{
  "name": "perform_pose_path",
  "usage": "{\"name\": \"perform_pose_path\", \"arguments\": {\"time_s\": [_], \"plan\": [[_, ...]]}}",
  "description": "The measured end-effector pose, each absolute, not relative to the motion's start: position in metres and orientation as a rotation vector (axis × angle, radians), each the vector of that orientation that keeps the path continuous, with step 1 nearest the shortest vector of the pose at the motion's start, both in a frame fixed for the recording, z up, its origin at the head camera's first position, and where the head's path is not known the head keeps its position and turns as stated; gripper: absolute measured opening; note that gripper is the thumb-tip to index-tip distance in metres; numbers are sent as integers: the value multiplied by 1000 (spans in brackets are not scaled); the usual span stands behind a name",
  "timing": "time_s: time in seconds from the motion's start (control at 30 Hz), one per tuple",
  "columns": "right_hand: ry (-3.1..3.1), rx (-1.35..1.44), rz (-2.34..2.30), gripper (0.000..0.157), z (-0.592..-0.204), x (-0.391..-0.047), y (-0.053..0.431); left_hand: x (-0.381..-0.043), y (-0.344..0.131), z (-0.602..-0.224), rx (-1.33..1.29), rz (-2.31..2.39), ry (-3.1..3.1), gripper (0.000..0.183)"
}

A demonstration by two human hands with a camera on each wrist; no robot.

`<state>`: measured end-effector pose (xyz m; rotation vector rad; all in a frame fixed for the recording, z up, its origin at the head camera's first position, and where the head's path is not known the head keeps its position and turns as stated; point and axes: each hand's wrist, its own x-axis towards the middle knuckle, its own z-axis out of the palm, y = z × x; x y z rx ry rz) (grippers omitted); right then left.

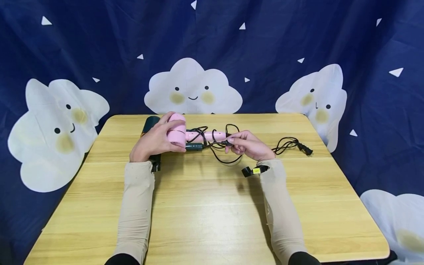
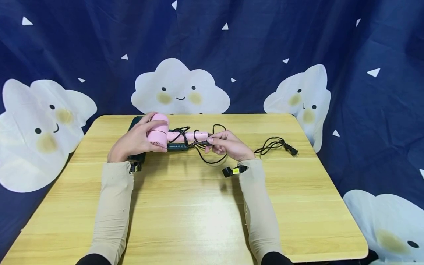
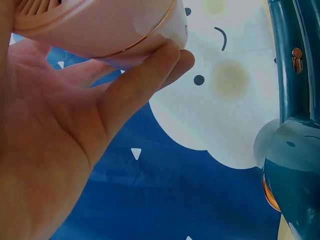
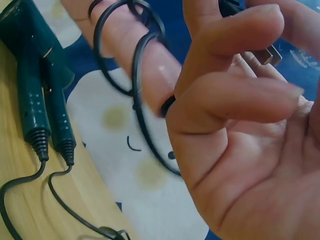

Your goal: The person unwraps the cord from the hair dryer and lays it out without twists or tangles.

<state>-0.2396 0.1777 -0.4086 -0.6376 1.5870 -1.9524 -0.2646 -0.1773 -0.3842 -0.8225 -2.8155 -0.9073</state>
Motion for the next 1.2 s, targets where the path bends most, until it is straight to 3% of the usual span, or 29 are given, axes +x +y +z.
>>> {"name": "perform_pose_path", "arguments": {"time_s": [0.3, 0.83, 1.2], "plan": [[1592, -657, -1868, 22, -426, -249, 180, -265, -182, -384, -842, -928, -2745, 87], [1838, -414, -1692, 29, -442, -259, 181, -260, -185, -374, -858, -958, -2702, 92], [1928, -283, -1798, 19, -444, -259, 181, -258, -177, -373, -899, -979, -2720, 90]]}}
